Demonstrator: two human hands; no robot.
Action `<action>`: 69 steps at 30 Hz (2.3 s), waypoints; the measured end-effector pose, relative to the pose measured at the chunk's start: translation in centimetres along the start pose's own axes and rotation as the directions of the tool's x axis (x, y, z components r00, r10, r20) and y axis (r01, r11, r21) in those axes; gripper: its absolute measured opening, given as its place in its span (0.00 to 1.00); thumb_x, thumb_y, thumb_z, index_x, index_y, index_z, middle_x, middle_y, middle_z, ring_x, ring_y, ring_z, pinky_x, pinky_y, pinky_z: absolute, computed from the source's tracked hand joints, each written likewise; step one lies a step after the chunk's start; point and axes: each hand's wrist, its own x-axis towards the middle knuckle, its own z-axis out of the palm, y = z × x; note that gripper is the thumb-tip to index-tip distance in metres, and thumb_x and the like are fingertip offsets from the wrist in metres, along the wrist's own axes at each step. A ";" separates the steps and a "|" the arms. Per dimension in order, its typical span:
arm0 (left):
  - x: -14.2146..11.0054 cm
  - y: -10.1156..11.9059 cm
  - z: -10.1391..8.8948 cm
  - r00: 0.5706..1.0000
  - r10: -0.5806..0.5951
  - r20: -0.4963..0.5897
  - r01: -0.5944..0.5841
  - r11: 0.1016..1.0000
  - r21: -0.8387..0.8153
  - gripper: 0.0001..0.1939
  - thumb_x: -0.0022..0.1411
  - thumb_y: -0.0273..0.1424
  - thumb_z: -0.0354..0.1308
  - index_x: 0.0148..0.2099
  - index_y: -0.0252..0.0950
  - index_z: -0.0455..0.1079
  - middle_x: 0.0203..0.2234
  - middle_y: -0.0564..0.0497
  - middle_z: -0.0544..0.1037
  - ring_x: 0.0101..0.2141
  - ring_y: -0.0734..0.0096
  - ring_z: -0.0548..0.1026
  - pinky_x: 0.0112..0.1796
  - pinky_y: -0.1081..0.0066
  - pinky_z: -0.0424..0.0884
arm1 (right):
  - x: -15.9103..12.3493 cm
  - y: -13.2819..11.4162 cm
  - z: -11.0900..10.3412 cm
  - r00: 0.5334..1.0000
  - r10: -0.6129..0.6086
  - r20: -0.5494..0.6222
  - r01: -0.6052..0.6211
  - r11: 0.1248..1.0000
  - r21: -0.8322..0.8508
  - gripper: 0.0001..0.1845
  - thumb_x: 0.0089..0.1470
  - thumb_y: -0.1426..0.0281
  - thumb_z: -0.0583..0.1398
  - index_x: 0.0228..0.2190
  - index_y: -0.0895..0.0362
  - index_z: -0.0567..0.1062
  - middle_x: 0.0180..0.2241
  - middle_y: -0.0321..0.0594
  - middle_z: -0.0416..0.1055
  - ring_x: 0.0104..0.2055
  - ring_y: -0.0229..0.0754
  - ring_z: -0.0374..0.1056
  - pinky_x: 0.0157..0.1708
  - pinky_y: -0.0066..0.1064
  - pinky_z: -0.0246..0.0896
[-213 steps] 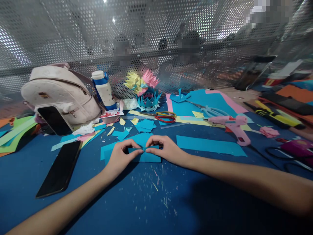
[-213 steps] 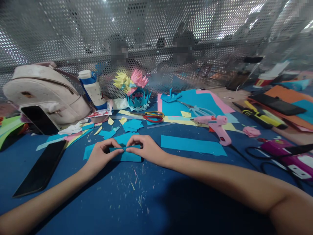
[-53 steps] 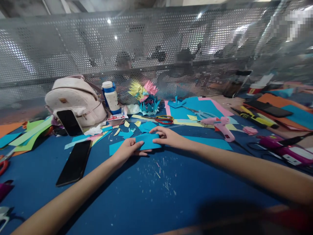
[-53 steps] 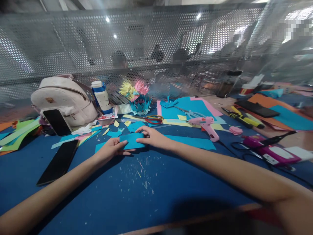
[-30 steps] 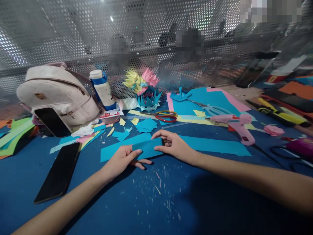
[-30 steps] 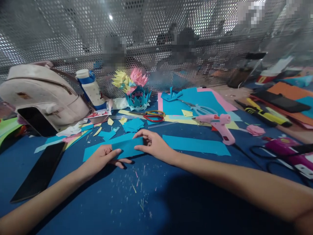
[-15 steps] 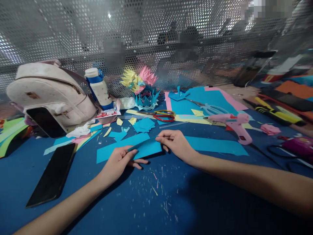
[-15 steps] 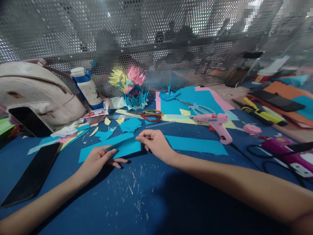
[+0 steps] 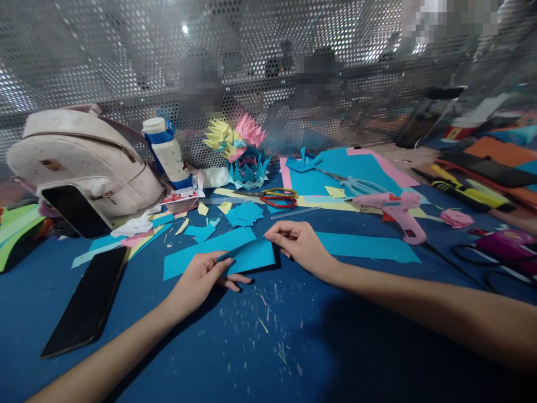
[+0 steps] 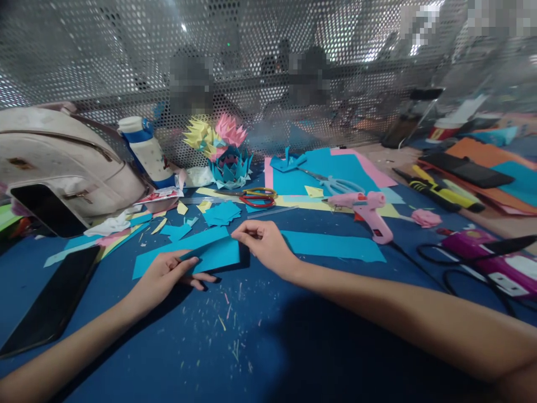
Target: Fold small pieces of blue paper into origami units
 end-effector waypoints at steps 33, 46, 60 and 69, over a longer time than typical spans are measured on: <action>0.4 0.0 -0.9 1.000 0.012 -0.008 -0.012 1.000 0.003 0.14 0.63 0.37 0.57 0.40 0.29 0.66 0.29 0.38 0.82 0.29 0.61 0.82 0.30 0.72 0.76 | -0.4 -0.1 0.4 0.985 0.011 0.174 0.015 0.989 -0.147 0.17 0.57 0.62 0.58 0.22 0.56 0.61 0.15 0.30 0.64 0.19 0.33 0.62 0.24 0.25 0.56; 0.3 0.0 -0.9 0.999 -0.009 -0.052 0.010 1.000 0.022 0.15 0.62 0.40 0.58 0.35 0.31 0.64 0.29 0.39 0.82 0.29 0.60 0.82 0.30 0.70 0.77 | -0.1 0.1 0.4 0.973 0.104 0.204 -0.102 0.995 -0.021 0.17 0.49 0.62 0.65 0.23 0.56 0.63 0.20 0.34 0.70 0.20 0.34 0.66 0.23 0.26 0.61; 0.2 -0.2 -0.8 0.997 0.031 0.074 -0.034 0.998 0.044 0.16 0.65 0.37 0.54 0.44 0.26 0.67 0.38 0.34 0.80 0.35 0.56 0.81 0.32 0.68 0.78 | -0.1 0.0 0.3 0.977 0.113 0.180 -0.122 0.992 0.039 0.18 0.43 0.64 0.68 0.24 0.56 0.64 0.21 0.35 0.71 0.24 0.37 0.71 0.26 0.28 0.66; 0.1 -0.1 -0.5 0.989 0.045 0.141 -0.058 0.994 0.089 0.16 0.65 0.37 0.53 0.44 0.26 0.68 0.42 0.33 0.79 0.34 0.57 0.81 0.30 0.69 0.77 | -0.3 0.2 0.2 0.986 0.059 0.154 -0.059 0.998 -0.003 0.19 0.55 0.59 0.59 0.20 0.58 0.65 0.17 0.33 0.67 0.19 0.36 0.70 0.21 0.26 0.61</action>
